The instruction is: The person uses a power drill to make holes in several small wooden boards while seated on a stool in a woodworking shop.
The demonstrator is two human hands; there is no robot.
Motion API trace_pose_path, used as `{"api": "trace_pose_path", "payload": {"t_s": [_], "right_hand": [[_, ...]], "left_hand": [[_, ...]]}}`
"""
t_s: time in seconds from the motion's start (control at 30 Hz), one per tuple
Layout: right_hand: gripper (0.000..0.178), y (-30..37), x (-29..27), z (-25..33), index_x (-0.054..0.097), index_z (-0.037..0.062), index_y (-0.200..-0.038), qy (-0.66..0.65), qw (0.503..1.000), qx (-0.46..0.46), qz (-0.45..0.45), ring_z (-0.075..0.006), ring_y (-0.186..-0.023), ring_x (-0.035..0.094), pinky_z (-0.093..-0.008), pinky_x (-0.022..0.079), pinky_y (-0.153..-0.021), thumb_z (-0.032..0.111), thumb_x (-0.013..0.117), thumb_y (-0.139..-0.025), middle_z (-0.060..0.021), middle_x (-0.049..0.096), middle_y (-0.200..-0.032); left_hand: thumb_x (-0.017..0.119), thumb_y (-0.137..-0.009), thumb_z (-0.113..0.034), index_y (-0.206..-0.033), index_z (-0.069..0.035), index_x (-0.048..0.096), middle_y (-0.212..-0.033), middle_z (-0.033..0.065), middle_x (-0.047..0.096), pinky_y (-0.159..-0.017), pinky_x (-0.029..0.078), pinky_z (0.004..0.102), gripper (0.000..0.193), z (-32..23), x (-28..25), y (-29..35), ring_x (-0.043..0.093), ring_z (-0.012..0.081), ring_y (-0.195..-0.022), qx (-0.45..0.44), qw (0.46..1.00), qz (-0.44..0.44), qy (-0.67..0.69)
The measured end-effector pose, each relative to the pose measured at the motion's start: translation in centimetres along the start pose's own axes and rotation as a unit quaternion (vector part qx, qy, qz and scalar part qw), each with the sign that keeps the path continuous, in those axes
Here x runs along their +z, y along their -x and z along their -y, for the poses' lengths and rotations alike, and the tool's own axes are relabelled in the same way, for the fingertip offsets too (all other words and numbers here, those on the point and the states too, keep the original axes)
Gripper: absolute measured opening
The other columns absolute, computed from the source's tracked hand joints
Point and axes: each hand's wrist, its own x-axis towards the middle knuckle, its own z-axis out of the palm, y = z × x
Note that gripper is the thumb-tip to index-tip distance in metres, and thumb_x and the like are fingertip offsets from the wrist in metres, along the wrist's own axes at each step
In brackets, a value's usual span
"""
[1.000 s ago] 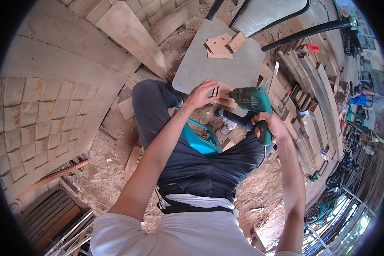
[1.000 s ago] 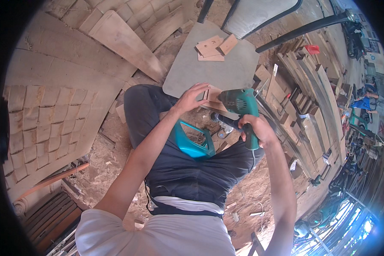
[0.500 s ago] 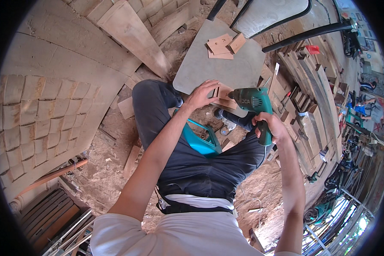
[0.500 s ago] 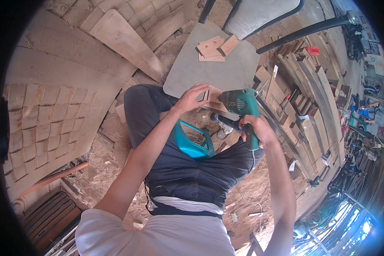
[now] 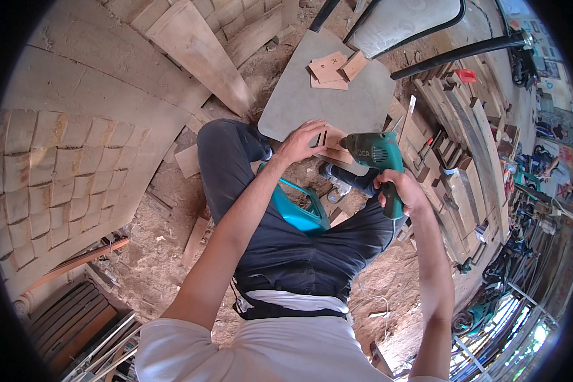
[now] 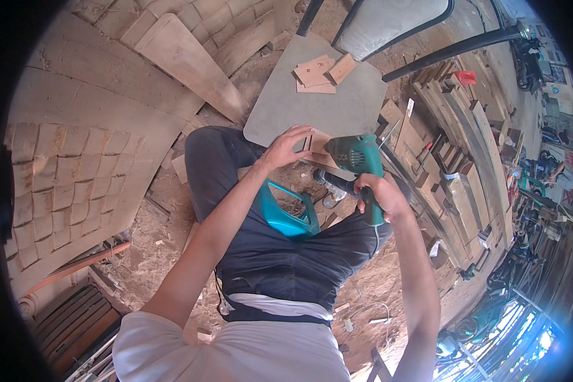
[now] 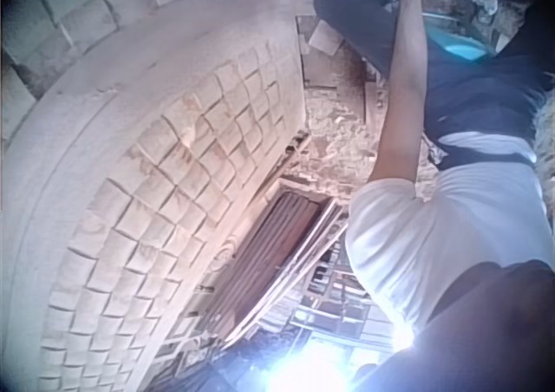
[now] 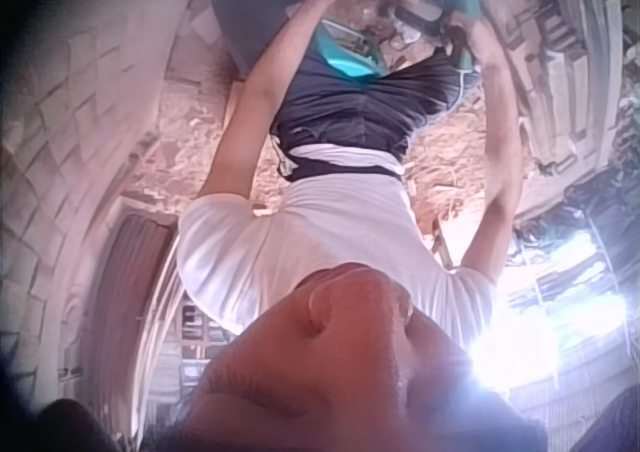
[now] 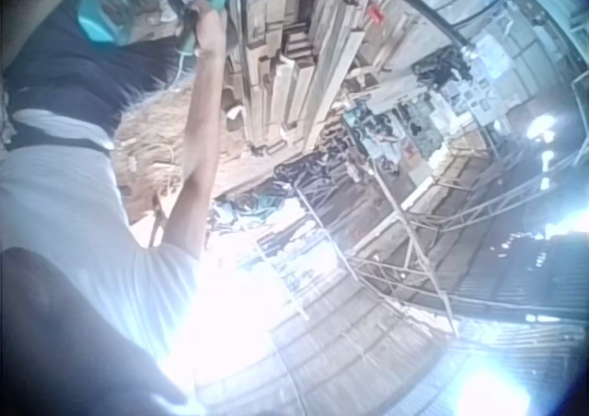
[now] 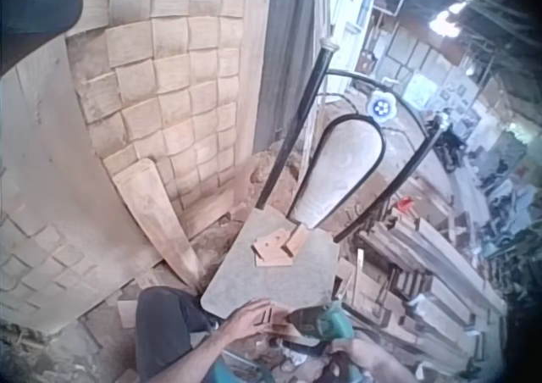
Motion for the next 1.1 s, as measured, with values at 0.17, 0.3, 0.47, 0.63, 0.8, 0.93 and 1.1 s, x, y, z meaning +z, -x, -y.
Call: {"api": "trace_pose_path", "payload": {"t_s": [0.17,0.3,0.47,0.63,0.8,0.93,1.1], "right_hand": [[0.022,0.1,0.0,0.2,0.061,-0.0043,-0.084,-0.012,1.000,0.001,-0.003,-0.0206,-0.049,0.059,-0.0319,0.047,-0.047,0.018,0.057,-0.081,-0.0132,0.062,-0.072],[0.023,0.0,-0.1,0.2,0.060,-0.0049,-0.082,-0.017,1.000,0.016,-0.010,-0.0210,-0.047,0.059,-0.0316,0.047,-0.046,0.018,0.057,-0.081,-0.0131,0.061,-0.068],[0.023,-0.1,-0.2,0.0,0.060,-0.0052,-0.082,-0.011,1.000,0.008,-0.013,-0.0210,-0.047,0.058,-0.0323,0.047,-0.046,0.018,0.058,-0.081,-0.0130,0.061,-0.068],[0.023,-0.2,-0.1,0.0,0.060,-0.0051,-0.083,-0.004,1.000,0.008,-0.011,-0.0211,-0.048,0.059,-0.0329,0.048,-0.046,0.017,0.058,-0.081,-0.0132,0.062,-0.071],[0.022,-0.1,-0.1,0.0,0.060,-0.0048,-0.085,-0.015,1.000,0.007,-0.005,-0.0211,-0.050,0.060,-0.0330,0.048,-0.048,0.017,0.058,-0.081,-0.0132,0.062,-0.074],[0.024,-0.3,-0.4,-0.2,0.060,-0.0045,-0.086,-0.012,1.000,0.018,-0.005,-0.0210,-0.050,0.060,-0.0326,0.048,-0.049,0.019,0.058,-0.082,-0.0128,0.062,-0.072],[0.024,-1.0,-1.1,-0.8,0.060,-0.0037,-0.084,0.000,0.999,0.035,0.005,-0.0204,-0.050,0.059,-0.0322,0.048,-0.049,0.020,0.056,-0.083,-0.0116,0.060,-0.070]], "left_hand": [[0.078,-0.079,-0.017,-0.129,-0.003,0.059,-0.139,0.0152,0.053,-0.112,0.038,0.0401,0.056,0.2,0.0,0.0,0.046,0.0314,-0.132,0.008,1.000,-0.002,-0.003],[0.078,-0.079,-0.017,-0.129,-0.003,0.059,-0.140,0.0152,0.053,-0.112,0.038,0.0399,0.055,0.2,0.1,0.0,0.046,0.0314,-0.132,0.007,1.000,-0.002,-0.003],[0.076,-0.080,-0.017,-0.132,-0.004,0.057,-0.141,0.0146,0.052,-0.115,0.034,0.0407,0.056,0.1,0.0,0.0,0.046,0.0298,-0.134,0.002,1.000,0.007,-0.004],[0.077,-0.080,-0.018,-0.131,-0.004,0.057,-0.140,0.0146,0.052,-0.113,0.037,0.0399,0.057,0.3,0.0,0.1,0.046,0.0311,-0.133,-0.001,1.000,0.005,-0.009],[0.077,-0.080,-0.018,-0.131,-0.003,0.057,-0.140,0.0143,0.052,-0.113,0.036,0.0399,0.057,0.3,0.1,0.0,0.046,0.0313,-0.133,0.010,1.000,0.001,-0.007],[0.075,-0.081,-0.017,-0.132,-0.004,0.056,-0.142,0.0150,0.051,-0.115,0.034,0.0405,0.056,0.1,0.0,0.0,0.044,0.0300,-0.135,-0.006,1.000,0.013,0.001],[0.076,-0.080,-0.017,-0.131,-0.003,0.057,-0.141,0.0151,0.052,-0.114,0.036,0.0400,0.057,0.1,-0.1,0.1,0.046,0.0308,-0.133,0.001,1.000,0.004,0.004]]}}
